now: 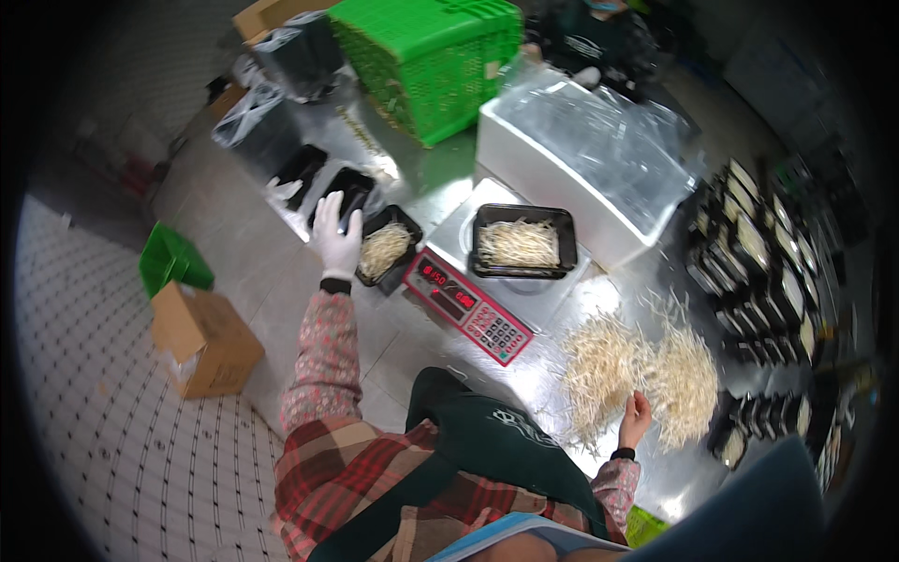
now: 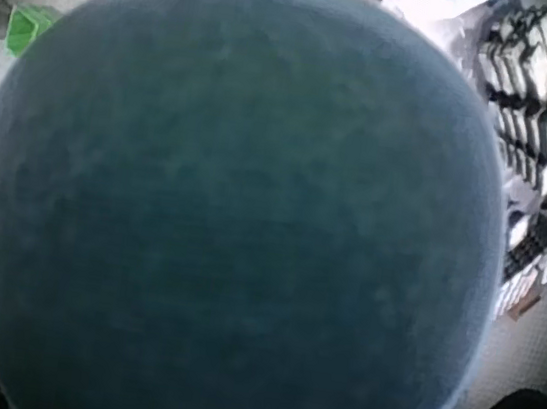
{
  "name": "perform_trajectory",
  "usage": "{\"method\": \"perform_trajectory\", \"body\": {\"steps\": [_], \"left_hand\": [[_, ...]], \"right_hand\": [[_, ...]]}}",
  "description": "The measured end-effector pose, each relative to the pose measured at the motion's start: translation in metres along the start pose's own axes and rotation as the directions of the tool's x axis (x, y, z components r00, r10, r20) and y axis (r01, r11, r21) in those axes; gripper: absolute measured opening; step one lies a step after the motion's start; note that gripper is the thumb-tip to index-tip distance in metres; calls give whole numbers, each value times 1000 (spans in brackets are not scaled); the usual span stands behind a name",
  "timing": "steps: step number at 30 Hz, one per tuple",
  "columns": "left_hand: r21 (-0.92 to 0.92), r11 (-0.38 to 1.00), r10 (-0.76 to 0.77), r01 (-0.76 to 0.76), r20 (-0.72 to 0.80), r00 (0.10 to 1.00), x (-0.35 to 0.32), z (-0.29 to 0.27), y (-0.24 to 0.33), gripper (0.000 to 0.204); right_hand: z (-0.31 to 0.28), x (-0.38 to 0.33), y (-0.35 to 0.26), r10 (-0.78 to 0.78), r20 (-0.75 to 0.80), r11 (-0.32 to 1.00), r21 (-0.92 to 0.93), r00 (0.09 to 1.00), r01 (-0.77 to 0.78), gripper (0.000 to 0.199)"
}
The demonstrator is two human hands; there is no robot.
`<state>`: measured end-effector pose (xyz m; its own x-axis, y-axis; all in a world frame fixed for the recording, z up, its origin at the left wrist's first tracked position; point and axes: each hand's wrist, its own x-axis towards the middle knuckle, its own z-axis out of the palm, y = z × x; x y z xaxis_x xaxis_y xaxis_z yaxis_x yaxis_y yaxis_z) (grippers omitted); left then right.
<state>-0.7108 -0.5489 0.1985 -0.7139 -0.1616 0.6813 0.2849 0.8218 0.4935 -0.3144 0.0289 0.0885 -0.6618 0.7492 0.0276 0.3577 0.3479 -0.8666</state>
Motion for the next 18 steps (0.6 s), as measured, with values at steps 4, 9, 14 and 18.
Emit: {"method": "perform_trajectory", "body": {"steps": [4, 9, 14, 18], "left_hand": [[-493, 870, 75, -27, 78, 994, -35, -16, 133, 48], [-822, 564, 630, -80, 365, 685, -121, -3, 259, 63], [-795, 603, 797, -63, 604, 10, -223, 44, 286, 78], [-739, 486, 729, -467, 637, -250, -259, 80, 303, 110]], "right_hand": [[-13, -18, 8, 57, -214, 997, -34, 975, -65, 32], [-18, -28, 15, -169, -359, 973, -208, 918, 98, 53], [2, -64, -31, -221, -261, 899, -428, 940, 93, 80], [46, -100, -57, -132, 196, 795, -565, 972, 222, 111]]}}
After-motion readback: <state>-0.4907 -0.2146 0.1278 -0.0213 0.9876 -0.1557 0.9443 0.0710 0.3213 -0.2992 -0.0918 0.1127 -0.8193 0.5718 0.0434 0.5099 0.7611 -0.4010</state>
